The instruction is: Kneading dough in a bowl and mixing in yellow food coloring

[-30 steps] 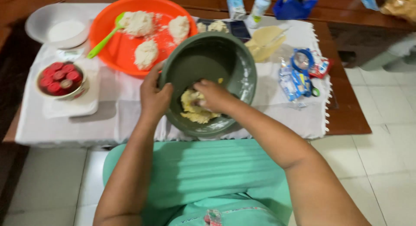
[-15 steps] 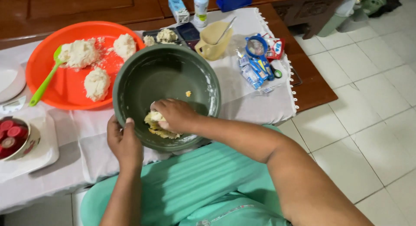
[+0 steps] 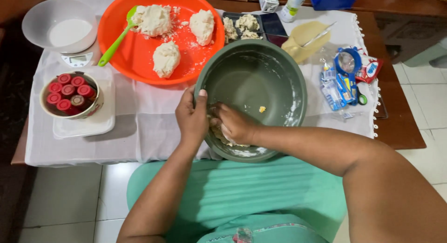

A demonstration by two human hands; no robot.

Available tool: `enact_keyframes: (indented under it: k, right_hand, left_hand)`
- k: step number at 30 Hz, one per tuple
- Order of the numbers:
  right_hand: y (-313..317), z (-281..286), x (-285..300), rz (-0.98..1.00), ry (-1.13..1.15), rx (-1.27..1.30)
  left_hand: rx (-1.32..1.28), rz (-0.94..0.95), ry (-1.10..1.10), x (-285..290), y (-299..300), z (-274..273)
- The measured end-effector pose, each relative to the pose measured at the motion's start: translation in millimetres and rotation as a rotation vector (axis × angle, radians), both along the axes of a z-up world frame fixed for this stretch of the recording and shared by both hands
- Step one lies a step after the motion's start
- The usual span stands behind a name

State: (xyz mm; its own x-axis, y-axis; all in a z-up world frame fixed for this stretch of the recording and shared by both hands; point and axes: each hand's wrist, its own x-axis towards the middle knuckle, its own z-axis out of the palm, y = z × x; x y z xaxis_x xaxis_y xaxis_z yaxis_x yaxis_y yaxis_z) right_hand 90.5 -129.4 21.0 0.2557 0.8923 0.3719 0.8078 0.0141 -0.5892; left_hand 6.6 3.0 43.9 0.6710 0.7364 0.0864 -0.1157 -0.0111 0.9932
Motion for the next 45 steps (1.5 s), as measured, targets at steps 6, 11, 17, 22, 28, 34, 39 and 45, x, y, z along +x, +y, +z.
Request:
enact_keyframes:
  k: [6,11,17,22,28,34,39,45]
  right_hand:
    - [36.7,34.5,-7.6,0.008,0.078,0.001]
    - [46.6,5.2,10.3,-0.018,0.006,-0.034]
    - [38.4,5.0,5.0,-0.163,0.106,0.050]
    - [0.5,39.6,9.0,-0.319,0.148,-0.211]
    - [-23.6,50.1,-3.0,0.048,0.066,-0.618]
    - [0.9,29.8,-14.5,0.150,-0.328,-0.371]
    - [15.9,-17.4,3.0,-0.018,-0.367,-0.207]
    - [24.3,-34.8,13.2,-0.085,-0.281,-0.245]
  left_hand:
    - [-0.050,-0.007,0.087,-3.2,3.0,16.7]
    - [-0.030,-0.012,0.111,-3.6,7.7,11.7]
    - [-0.013,-0.045,0.074,-8.6,7.8,11.6]
    - [0.029,-0.047,0.001,-13.9,12.1,7.6]
    - [0.008,-0.044,0.000,-7.7,12.0,6.0]
    - [-0.059,-0.011,0.110,-13.3,3.4,24.3]
    - [-0.061,-0.002,0.167,-14.0,2.5,28.7]
    - [-0.034,-0.047,0.176,-15.3,6.1,26.5]
